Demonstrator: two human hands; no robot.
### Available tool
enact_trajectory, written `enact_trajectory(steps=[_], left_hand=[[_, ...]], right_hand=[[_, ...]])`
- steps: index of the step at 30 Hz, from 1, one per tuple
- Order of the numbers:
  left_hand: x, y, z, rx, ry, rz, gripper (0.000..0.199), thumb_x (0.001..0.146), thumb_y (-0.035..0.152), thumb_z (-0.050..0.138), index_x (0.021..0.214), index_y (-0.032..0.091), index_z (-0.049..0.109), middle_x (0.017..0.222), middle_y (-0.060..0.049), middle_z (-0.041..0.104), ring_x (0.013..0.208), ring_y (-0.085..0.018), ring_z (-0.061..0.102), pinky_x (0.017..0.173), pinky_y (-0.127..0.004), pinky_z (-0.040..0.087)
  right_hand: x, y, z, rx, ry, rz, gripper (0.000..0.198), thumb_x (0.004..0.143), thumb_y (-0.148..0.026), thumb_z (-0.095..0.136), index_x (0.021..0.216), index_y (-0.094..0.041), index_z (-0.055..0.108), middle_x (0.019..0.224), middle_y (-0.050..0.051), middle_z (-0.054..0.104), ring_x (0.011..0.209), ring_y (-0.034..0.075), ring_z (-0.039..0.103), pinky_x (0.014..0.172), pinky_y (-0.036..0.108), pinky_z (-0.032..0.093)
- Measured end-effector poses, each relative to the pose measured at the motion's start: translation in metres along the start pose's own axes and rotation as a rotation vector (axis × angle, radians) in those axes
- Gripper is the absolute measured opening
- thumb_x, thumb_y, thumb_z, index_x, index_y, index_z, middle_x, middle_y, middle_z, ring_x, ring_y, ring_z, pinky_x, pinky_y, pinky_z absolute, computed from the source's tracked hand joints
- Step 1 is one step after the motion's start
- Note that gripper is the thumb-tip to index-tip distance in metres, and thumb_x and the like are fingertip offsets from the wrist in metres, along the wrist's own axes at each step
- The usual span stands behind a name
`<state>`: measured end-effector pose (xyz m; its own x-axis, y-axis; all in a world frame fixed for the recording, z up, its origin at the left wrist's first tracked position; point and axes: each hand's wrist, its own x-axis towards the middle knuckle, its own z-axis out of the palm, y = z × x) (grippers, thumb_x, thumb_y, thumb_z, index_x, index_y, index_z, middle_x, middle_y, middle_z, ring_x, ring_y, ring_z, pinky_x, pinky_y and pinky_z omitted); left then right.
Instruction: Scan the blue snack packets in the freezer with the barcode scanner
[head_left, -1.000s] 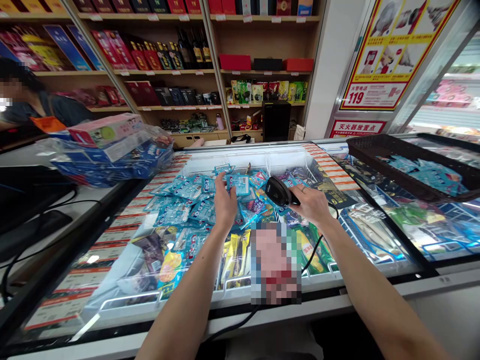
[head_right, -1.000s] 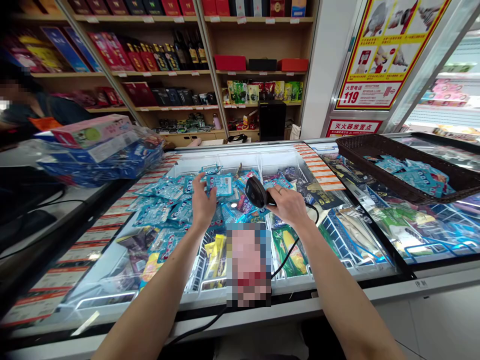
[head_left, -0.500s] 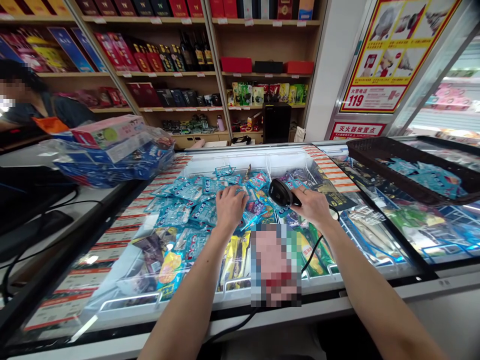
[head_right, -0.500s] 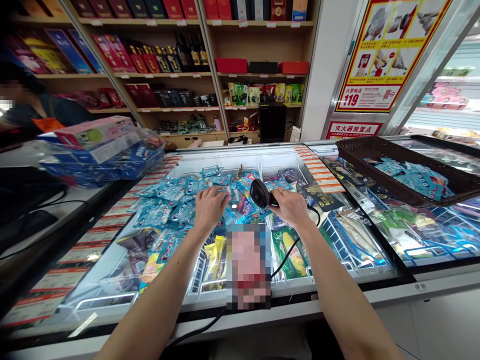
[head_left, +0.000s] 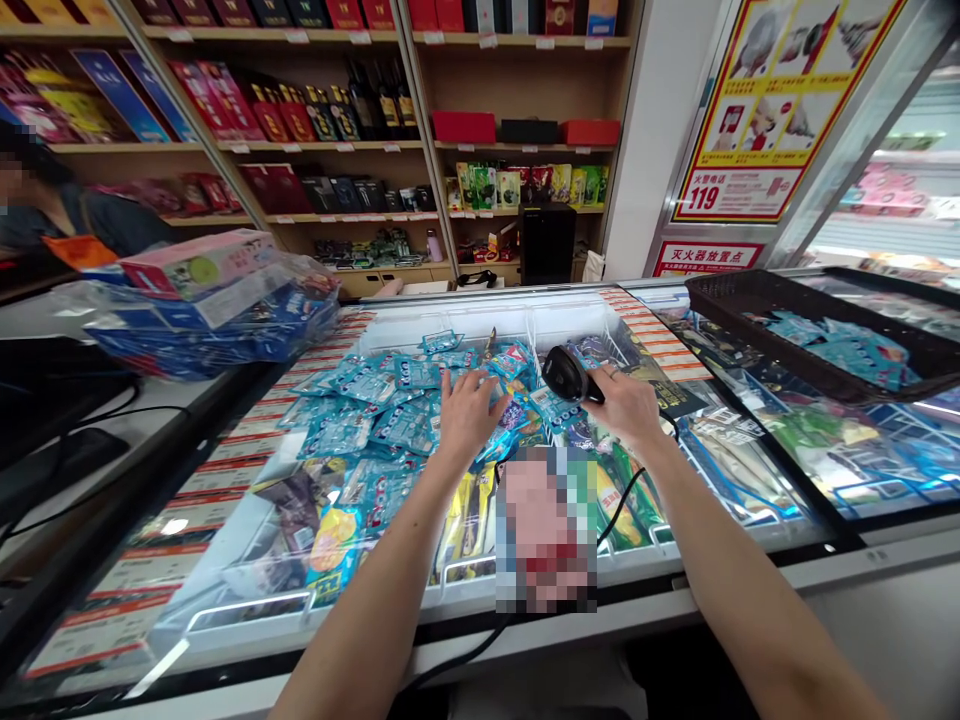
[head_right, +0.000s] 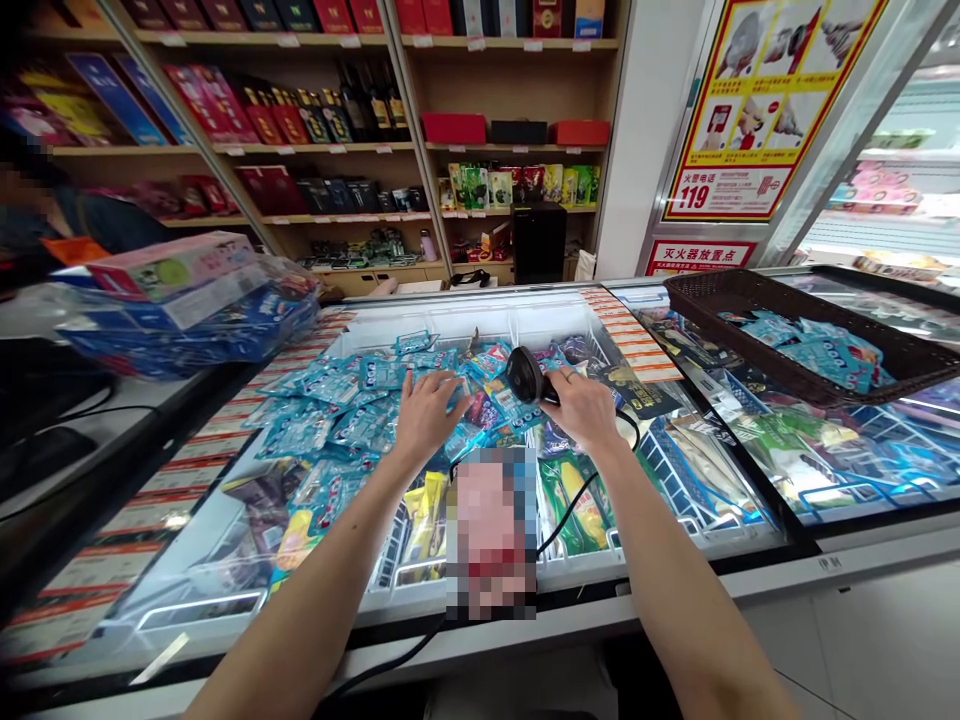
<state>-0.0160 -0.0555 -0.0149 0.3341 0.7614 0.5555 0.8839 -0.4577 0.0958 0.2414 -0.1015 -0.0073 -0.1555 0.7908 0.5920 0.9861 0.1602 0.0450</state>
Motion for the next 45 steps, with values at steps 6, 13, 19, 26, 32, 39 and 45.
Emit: enact_trajectory(steps=[6, 13, 19, 26, 32, 39, 45], left_hand=[[0.007, 0.013, 0.009, -0.184, -0.125, 0.005, 0.044, 0.080, 0.057, 0.044, 0.102, 0.024, 0.062, 0.105, -0.007, 0.062, 0.101, -0.024, 0.054, 0.095, -0.043, 0.034], [0.010, 0.041, 0.017, -0.146, -0.180, -0.089, 0.057, 0.069, 0.069, 0.050, 0.104, 0.025, 0.062, 0.110, -0.009, 0.059, 0.108, -0.030, 0.048, 0.094, -0.047, 0.030], [0.014, 0.038, 0.022, -0.203, -0.203, -0.113, 0.058, 0.065, 0.062, 0.059, 0.108, 0.022, 0.057, 0.109, -0.011, 0.058, 0.108, -0.032, 0.047, 0.091, -0.049, 0.031], [0.015, 0.007, 0.026, -0.775, -0.092, -0.292, 0.058, 0.073, 0.042, 0.061, 0.120, 0.019, 0.036, 0.093, -0.006, 0.059, 0.079, -0.018, 0.057, 0.070, -0.034, 0.045], [0.017, -0.004, 0.010, -0.919, 0.080, -0.307, 0.057, 0.075, 0.033, 0.059, 0.125, 0.020, 0.033, 0.081, 0.000, 0.057, 0.069, -0.012, 0.055, 0.063, -0.026, 0.043], [0.015, -0.004, -0.007, -0.697, 0.113, -0.282, 0.032, 0.081, 0.034, 0.050, 0.109, 0.021, 0.055, 0.111, -0.004, 0.061, 0.088, -0.015, 0.056, 0.064, -0.024, 0.041], [0.014, -0.007, -0.008, -0.646, 0.056, -0.260, 0.033, 0.083, 0.035, 0.047, 0.113, 0.026, 0.059, 0.117, -0.001, 0.061, 0.074, -0.012, 0.055, 0.063, -0.026, 0.042]], right_hand=[[0.002, 0.004, 0.000, -0.037, 0.014, 0.160, 0.031, 0.081, -0.043, 0.055, 0.102, -0.020, 0.059, 0.094, 0.006, 0.064, 0.074, 0.019, 0.058, 0.056, 0.028, 0.027], [0.003, 0.004, -0.006, -0.008, 0.014, 0.196, 0.033, 0.081, -0.043, 0.054, 0.106, -0.021, 0.059, 0.095, 0.006, 0.064, 0.079, 0.020, 0.059, 0.057, 0.028, 0.029], [0.004, 0.003, -0.008, -0.009, -0.002, 0.212, 0.032, 0.081, -0.040, 0.053, 0.106, -0.021, 0.058, 0.097, 0.006, 0.063, 0.079, 0.020, 0.058, 0.057, 0.027, 0.028], [0.004, 0.001, -0.009, -0.005, 0.011, 0.182, 0.031, 0.079, -0.039, 0.057, 0.105, -0.021, 0.058, 0.095, 0.005, 0.063, 0.078, 0.019, 0.058, 0.057, 0.028, 0.026], [0.002, 0.000, -0.008, -0.002, 0.018, 0.116, 0.029, 0.080, -0.039, 0.056, 0.103, -0.021, 0.059, 0.092, 0.005, 0.063, 0.076, 0.019, 0.057, 0.058, 0.027, 0.026], [0.001, -0.002, -0.007, 0.045, 0.008, -0.083, 0.031, 0.082, -0.038, 0.052, 0.107, -0.022, 0.059, 0.093, 0.005, 0.064, 0.077, 0.018, 0.058, 0.060, 0.027, 0.030], [0.000, -0.004, -0.007, 0.071, -0.002, -0.187, 0.028, 0.083, -0.037, 0.052, 0.105, -0.022, 0.059, 0.090, 0.003, 0.064, 0.074, 0.017, 0.058, 0.061, 0.026, 0.031]])
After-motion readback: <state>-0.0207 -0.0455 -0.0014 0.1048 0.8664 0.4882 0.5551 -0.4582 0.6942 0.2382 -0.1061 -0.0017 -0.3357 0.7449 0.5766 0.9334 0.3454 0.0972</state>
